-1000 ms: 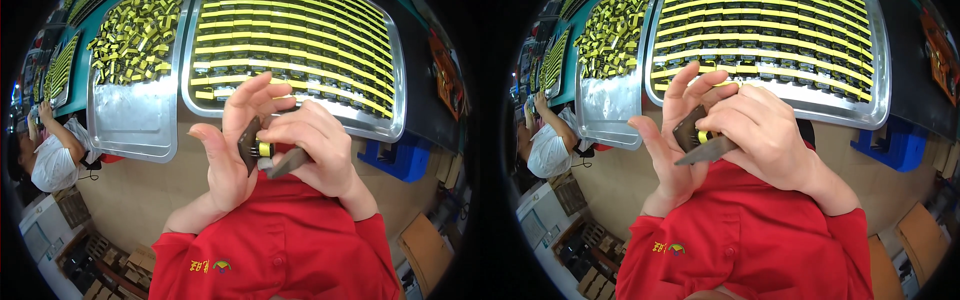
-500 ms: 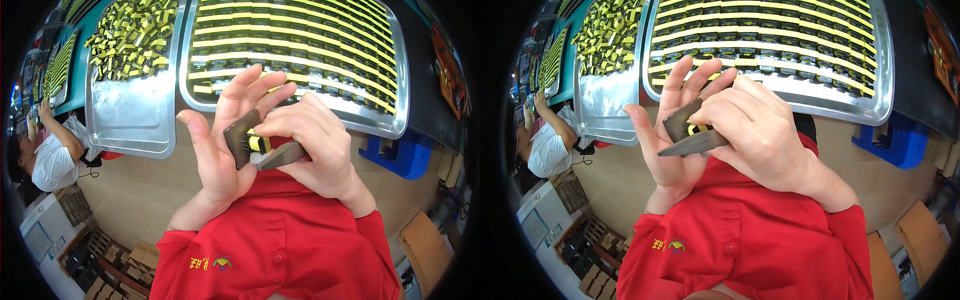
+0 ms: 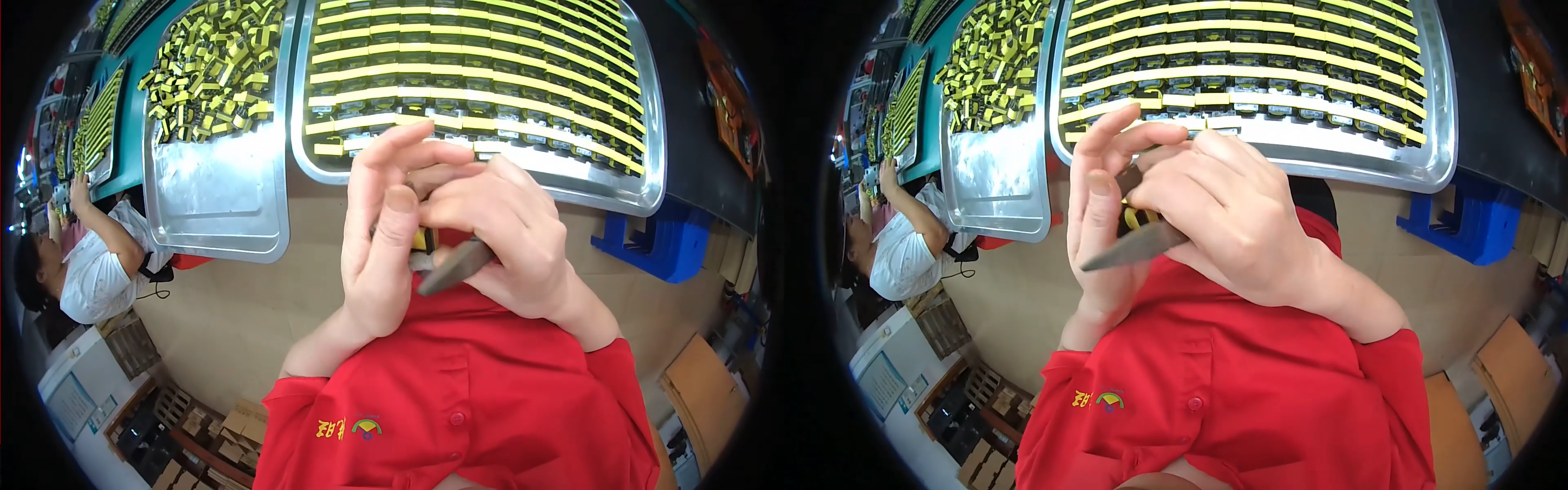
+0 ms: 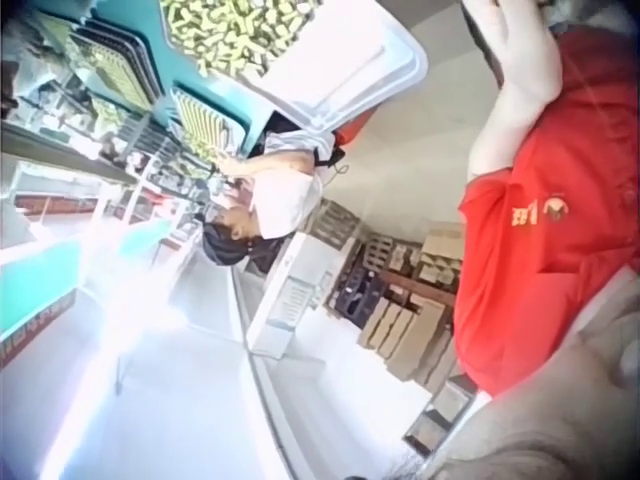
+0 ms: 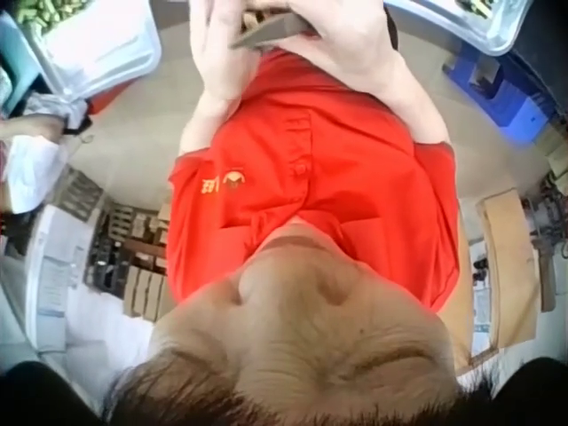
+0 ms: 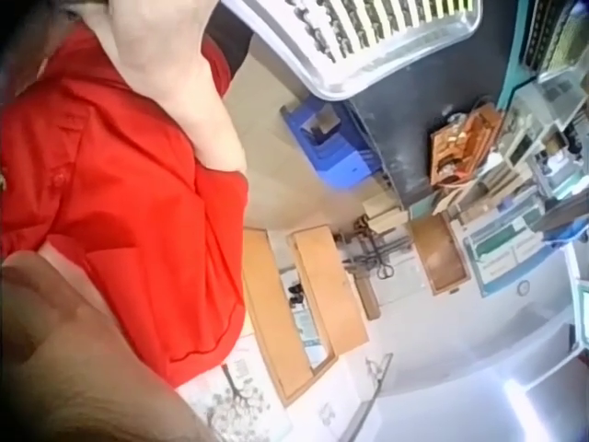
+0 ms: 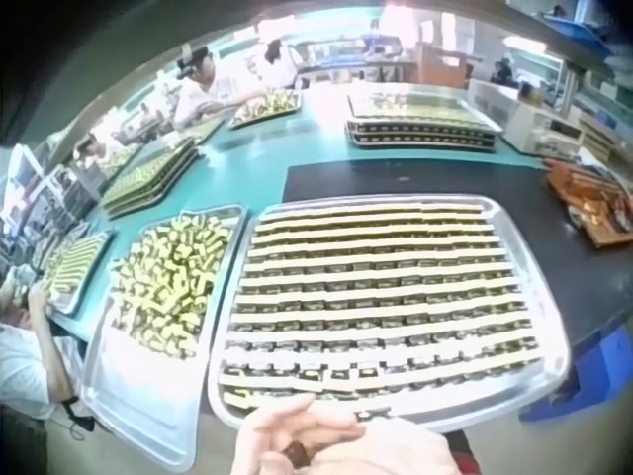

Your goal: The person assembles small electronic components by hand, placing them into a slotted metal tray at a factory workstation.

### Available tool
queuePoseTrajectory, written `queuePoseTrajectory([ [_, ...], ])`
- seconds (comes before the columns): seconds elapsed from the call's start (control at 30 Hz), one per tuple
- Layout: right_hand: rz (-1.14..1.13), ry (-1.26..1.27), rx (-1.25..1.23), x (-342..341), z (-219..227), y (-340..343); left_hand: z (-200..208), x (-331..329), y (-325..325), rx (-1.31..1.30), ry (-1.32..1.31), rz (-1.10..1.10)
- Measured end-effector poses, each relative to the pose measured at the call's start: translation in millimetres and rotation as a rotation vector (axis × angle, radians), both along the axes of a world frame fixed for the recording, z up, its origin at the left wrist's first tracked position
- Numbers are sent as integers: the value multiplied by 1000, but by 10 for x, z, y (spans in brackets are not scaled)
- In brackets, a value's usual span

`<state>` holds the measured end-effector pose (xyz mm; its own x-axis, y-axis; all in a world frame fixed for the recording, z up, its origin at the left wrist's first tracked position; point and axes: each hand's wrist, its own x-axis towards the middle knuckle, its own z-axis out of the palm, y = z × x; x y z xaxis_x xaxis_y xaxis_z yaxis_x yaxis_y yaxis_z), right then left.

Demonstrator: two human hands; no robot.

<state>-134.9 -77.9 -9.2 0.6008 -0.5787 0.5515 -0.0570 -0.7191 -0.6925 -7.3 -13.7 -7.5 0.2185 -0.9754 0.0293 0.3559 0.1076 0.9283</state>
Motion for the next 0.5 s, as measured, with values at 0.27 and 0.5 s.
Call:
queuePoseTrajectory([
  [0.27, 97, -64, 463, -449, 93, -93, 18, 275, 48, -112, -276, 48],
  [0.5, 496, -405, 1360, -450, -117, -110, 191, 124, -63, -379, -591, -173],
])
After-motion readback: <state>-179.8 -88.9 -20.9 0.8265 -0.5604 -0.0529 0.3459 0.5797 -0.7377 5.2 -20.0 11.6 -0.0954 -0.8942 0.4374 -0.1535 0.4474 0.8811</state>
